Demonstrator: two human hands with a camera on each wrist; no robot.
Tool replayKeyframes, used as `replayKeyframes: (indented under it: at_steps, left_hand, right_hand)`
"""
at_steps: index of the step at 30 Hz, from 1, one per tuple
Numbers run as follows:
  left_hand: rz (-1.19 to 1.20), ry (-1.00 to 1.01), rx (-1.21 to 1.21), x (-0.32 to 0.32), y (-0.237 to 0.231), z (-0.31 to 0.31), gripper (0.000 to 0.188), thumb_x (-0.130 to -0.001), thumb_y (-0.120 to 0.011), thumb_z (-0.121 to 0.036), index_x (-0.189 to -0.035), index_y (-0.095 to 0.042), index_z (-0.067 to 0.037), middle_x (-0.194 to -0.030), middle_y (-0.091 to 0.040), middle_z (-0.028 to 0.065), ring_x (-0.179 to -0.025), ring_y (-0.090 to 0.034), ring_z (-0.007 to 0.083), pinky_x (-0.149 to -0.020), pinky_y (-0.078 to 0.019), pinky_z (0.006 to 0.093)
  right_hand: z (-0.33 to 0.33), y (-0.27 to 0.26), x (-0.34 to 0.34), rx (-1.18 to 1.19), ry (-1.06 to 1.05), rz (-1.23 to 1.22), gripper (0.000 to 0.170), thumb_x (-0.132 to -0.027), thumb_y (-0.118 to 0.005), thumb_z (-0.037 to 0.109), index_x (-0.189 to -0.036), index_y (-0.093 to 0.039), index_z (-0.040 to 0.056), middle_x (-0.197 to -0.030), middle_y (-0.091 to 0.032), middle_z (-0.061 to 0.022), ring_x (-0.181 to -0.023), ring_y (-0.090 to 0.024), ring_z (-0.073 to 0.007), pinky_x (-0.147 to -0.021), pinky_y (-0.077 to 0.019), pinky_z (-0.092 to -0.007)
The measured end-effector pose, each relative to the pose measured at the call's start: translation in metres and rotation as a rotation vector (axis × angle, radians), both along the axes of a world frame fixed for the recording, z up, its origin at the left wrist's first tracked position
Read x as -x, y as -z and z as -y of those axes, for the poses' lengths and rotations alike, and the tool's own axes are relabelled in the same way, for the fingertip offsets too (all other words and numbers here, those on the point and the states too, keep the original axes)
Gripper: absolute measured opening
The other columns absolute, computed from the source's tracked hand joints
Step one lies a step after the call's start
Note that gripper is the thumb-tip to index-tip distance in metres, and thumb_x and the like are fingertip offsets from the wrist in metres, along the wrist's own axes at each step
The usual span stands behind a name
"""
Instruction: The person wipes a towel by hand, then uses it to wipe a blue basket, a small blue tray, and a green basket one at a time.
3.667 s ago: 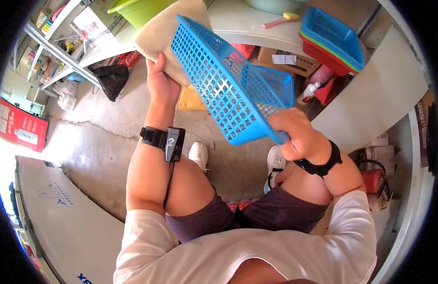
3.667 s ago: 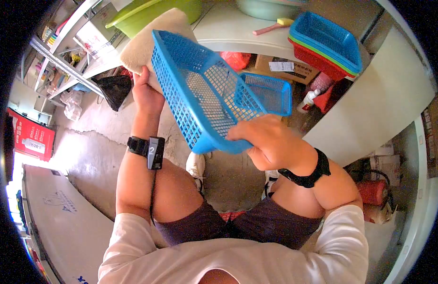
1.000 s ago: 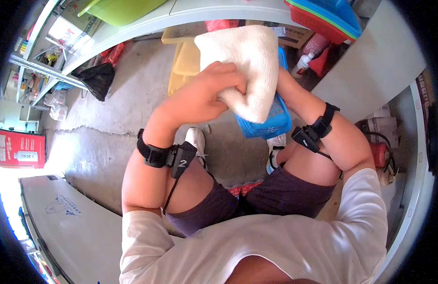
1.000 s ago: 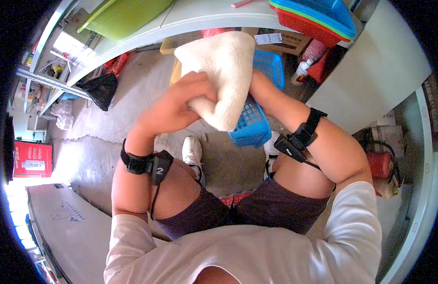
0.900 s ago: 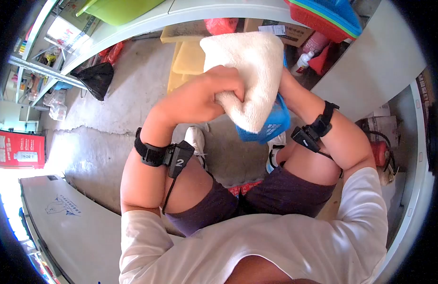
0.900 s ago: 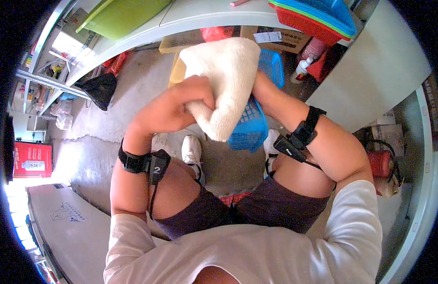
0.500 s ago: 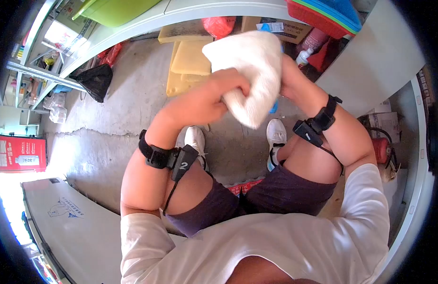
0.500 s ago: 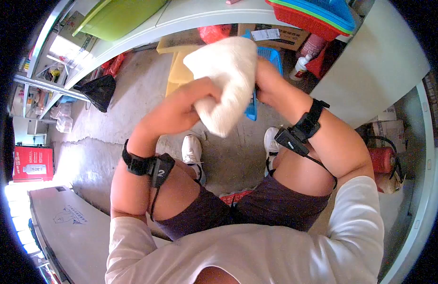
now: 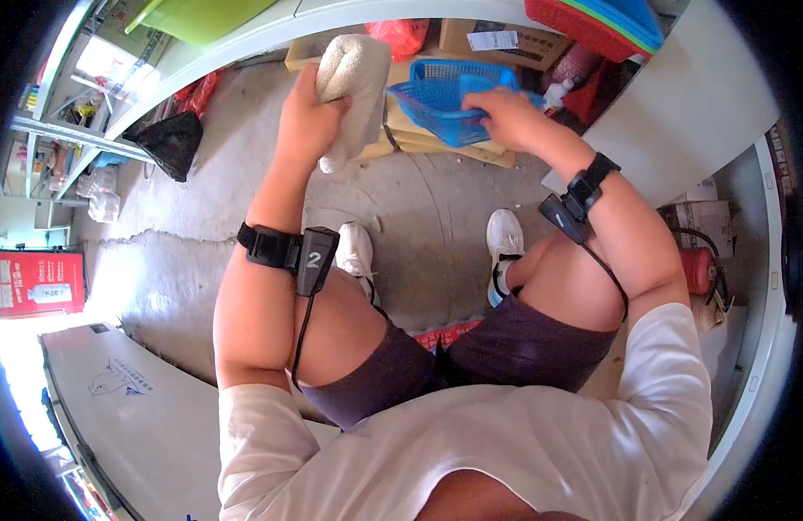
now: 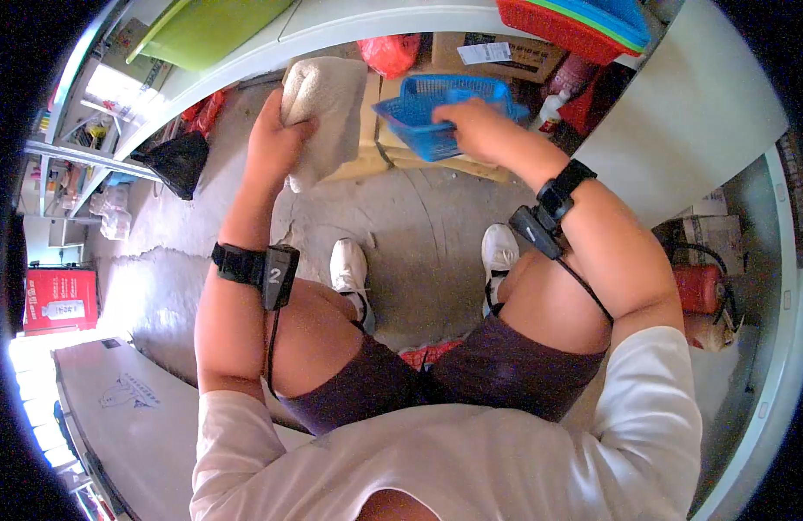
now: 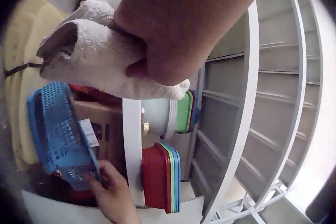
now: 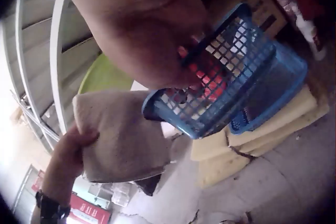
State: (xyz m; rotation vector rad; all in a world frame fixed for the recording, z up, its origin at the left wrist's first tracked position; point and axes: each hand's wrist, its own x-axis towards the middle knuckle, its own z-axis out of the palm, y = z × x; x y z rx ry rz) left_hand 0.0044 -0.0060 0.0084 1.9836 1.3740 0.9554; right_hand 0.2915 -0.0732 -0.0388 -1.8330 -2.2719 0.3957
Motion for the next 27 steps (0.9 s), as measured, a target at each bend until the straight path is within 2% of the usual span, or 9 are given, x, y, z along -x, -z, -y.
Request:
replayKeyframes:
  at_steps: [1,5,8,11,14,20,23,26,27]
  left_hand:
    - [-0.005,0.001,0.013,0.0,-0.001,0.001,0.041,-0.076,-0.071,-0.01,-0.113,-0.055,-0.004,-0.102,-0.065,0.0211,-0.099,-0.062,0.038,-0.084,-0.047,0.0412]
    - [0.039,0.016,0.042,0.001,0.005,-0.001,0.038,-0.075,-0.071,-0.009,-0.11,-0.055,-0.003,-0.101,-0.066,0.02,-0.098,-0.062,0.037,-0.083,-0.0471,0.0406]
    - [0.066,0.028,0.053,0.002,0.008,-0.003,0.038,-0.075,-0.07,-0.008,-0.11,-0.056,-0.003,-0.101,-0.066,0.0196,-0.097,-0.062,0.0363,-0.083,-0.0471,0.0403]
    - [0.088,0.035,0.067,0.004,0.011,-0.004,0.038,-0.075,-0.07,-0.008,-0.11,-0.056,-0.003,-0.101,-0.066,0.0188,-0.097,-0.063,0.0348,-0.083,-0.0471,0.0398]
    - [0.101,0.052,0.073,0.005,0.012,-0.006,0.038,-0.074,-0.069,-0.007,-0.11,-0.057,-0.003,-0.101,-0.066,0.0179,-0.097,-0.063,0.0333,-0.084,-0.0471,0.0391]
    - [0.16,0.079,0.125,0.003,0.014,-0.005,0.038,-0.074,-0.068,-0.007,-0.11,-0.057,-0.002,-0.101,-0.066,0.0174,-0.096,-0.063,0.0313,-0.084,-0.0474,0.0379]
    - [0.16,0.087,0.127,0.002,0.014,-0.004,0.037,-0.074,-0.068,-0.007,-0.11,-0.058,-0.002,-0.101,-0.066,0.0167,-0.096,-0.063,0.0298,-0.084,-0.0475,0.0374]
    - [0.127,0.081,0.138,0.002,0.014,-0.007,0.037,-0.074,-0.068,-0.007,-0.109,-0.058,-0.002,-0.101,-0.066,0.0162,-0.095,-0.063,0.0291,-0.084,-0.0475,0.0372]
    - [0.144,0.084,0.151,0.003,0.016,-0.007,0.037,-0.074,-0.069,-0.007,-0.109,-0.058,-0.002,-0.101,-0.066,0.0163,-0.095,-0.063,0.0294,-0.084,-0.0475,0.0372]
  right_hand:
    - [-0.002,0.001,-0.006,-0.021,0.047,0.141,0.035,-0.078,-0.067,0.005,-0.11,-0.062,0.0196,-0.107,-0.062,-0.0097,-0.106,-0.055,-0.0306,-0.091,-0.0411,-0.0447]
    - [-0.013,0.013,-0.038,-0.143,0.152,0.232,0.026,-0.079,-0.067,0.012,-0.104,-0.068,0.0194,-0.114,-0.064,-0.0137,-0.11,-0.055,-0.0337,-0.088,-0.0425,-0.047]
    - [-0.028,0.045,-0.071,0.006,0.151,-0.01,0.025,-0.081,-0.065,0.012,-0.106,-0.065,0.0123,-0.098,-0.065,-0.0131,-0.093,-0.06,-0.0345,-0.082,-0.0466,-0.0425]
    - [-0.031,0.068,-0.086,-0.011,0.224,-0.073,0.032,-0.083,-0.06,0.017,-0.113,-0.06,0.0068,-0.089,-0.065,-0.0156,-0.083,-0.063,-0.0338,-0.077,-0.049,-0.0396]
    - [-0.033,0.062,-0.091,0.233,0.326,-0.2,0.045,-0.078,-0.059,0.026,-0.119,-0.058,0.0086,-0.117,-0.062,-0.0209,-0.109,-0.059,-0.0364,-0.092,-0.0464,-0.0421]
    - [-0.031,0.058,-0.092,0.299,0.368,-0.408,0.059,-0.078,-0.063,0.033,-0.13,-0.052,0.0071,-0.127,-0.057,-0.0211,-0.12,-0.053,-0.0343,-0.1,-0.0407,-0.0403]
    - [-0.029,0.072,-0.09,0.117,0.411,-0.371,0.061,-0.079,-0.064,0.034,-0.131,-0.051,0.0049,-0.128,-0.056,-0.0215,-0.121,-0.052,-0.0349,-0.103,-0.0381,-0.0398]
    - [-0.026,0.076,-0.09,0.098,0.447,0.047,0.056,-0.08,-0.066,0.033,-0.126,-0.055,0.0028,-0.126,-0.057,-0.0235,-0.12,-0.052,-0.0361,-0.103,-0.0386,-0.0396]
    - [-0.029,0.076,-0.093,0.186,0.416,-0.038,0.053,-0.082,-0.066,0.033,-0.125,-0.057,0.0036,-0.128,-0.056,-0.0229,-0.121,-0.051,-0.0351,-0.104,-0.0382,-0.0394]
